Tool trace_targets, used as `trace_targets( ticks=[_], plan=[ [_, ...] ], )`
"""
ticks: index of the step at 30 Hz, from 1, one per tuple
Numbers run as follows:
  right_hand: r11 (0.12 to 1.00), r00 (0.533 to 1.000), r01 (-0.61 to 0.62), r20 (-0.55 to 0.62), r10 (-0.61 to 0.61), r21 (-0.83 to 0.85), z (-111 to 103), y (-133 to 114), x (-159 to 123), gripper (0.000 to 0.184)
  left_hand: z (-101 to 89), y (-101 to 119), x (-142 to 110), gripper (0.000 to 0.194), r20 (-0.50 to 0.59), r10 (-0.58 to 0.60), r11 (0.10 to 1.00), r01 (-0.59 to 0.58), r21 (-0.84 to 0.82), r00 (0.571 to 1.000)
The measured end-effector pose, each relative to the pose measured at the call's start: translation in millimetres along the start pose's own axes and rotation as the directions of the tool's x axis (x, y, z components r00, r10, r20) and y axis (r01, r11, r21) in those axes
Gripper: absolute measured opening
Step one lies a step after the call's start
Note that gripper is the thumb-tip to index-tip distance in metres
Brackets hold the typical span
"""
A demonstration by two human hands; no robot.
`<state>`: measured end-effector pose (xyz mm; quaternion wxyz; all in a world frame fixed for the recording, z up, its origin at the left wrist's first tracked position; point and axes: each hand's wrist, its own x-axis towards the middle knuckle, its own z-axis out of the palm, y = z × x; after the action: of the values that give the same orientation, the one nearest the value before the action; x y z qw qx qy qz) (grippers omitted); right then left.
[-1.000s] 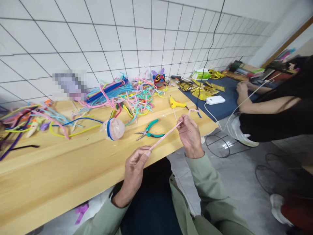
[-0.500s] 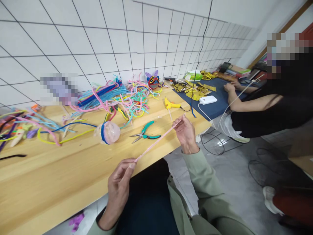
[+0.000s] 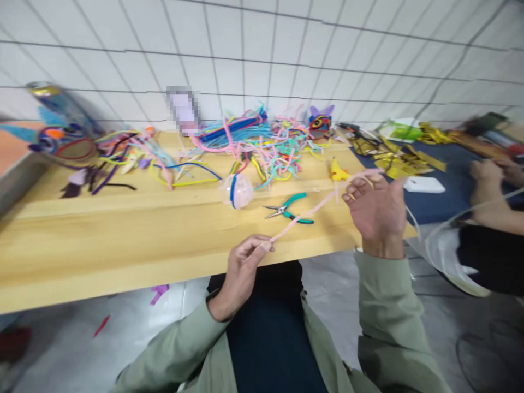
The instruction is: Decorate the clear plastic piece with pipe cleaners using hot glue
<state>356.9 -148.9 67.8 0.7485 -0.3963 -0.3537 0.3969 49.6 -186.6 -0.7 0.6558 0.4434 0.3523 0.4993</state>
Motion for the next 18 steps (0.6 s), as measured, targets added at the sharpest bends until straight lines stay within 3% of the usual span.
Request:
trace_targets(
  ticks=[4,6,9,13,18],
  plan=[
    [0.983,0.969,-0.151,0.182,0.169,-0.106,36.3,38.4,-46.8,0.074,19.7,8.0,14.3,0.033,-0.065,-0.086,0.969,0.069,-0.237,0.994],
    [0.947,0.917,-0.255,0.262,0.301,-0.195,53.6,58.3,-73.8,0.064,25.1,10.4,16.3,0.038,-0.022,-0.124,0.951,0.112,-0.289,0.992],
    [0.921,0.882,-0.312,0.289,0.372,-0.234,68.9,73.1,-89.8,0.044,27.3,14.4,16.3,0.044,0.052,-0.159,0.948,0.168,-0.271,0.986],
    [0.94,0.865,-0.284,0.371,0.337,-0.19,68.4,72.9,-76.0,0.025,23.3,23.4,17.9,0.048,0.083,-0.235,0.933,0.249,-0.261,0.968],
    [0.948,0.887,-0.106,0.403,0.227,-0.301,60.3,72.6,-67.6,0.016,20.4,32.0,20.0,0.049,0.076,-0.332,0.88,0.338,-0.334,0.94]
  ],
)
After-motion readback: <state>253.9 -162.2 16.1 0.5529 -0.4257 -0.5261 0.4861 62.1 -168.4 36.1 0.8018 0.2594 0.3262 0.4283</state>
